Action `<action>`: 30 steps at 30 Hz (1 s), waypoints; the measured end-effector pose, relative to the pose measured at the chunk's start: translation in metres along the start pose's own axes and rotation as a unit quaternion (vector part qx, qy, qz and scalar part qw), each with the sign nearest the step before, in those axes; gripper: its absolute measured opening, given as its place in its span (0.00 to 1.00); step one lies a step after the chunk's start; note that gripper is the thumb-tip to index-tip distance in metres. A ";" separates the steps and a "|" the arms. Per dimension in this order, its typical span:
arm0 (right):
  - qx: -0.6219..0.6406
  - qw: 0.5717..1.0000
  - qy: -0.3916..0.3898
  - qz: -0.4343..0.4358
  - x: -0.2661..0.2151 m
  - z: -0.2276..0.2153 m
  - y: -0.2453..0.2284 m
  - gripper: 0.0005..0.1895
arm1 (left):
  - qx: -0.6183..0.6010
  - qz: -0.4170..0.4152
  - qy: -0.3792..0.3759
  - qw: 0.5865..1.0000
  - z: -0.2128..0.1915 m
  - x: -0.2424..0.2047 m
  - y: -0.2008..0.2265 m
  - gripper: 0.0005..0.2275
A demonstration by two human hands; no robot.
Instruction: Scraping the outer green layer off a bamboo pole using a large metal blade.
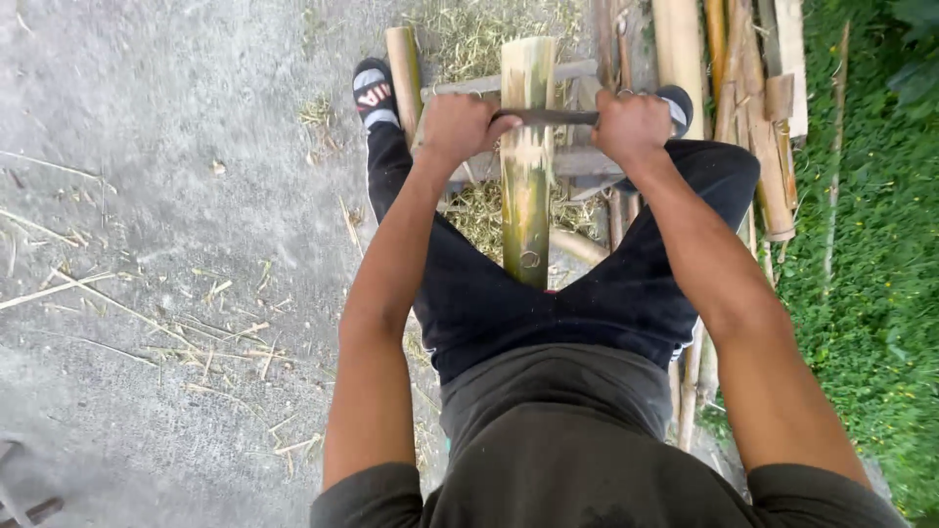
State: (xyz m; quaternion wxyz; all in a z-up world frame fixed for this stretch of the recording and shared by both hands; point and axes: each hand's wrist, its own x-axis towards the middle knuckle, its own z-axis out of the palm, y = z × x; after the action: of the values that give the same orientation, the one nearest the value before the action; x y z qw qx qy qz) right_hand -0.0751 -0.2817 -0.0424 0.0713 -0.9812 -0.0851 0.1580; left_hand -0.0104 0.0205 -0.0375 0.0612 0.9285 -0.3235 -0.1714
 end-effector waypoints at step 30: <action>0.066 0.996 -0.004 0.061 0.087 0.002 0.015 0.10 | 0.004 0.018 0.172 0.985 -0.031 0.078 -0.038 0.22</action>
State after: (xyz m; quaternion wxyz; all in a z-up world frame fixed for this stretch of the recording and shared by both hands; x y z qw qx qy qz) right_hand 0.0073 -0.2792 -0.0726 0.1260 -0.9770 -0.0152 0.1716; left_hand 0.0793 0.0018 -0.0384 0.1150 0.9386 -0.3252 -0.0063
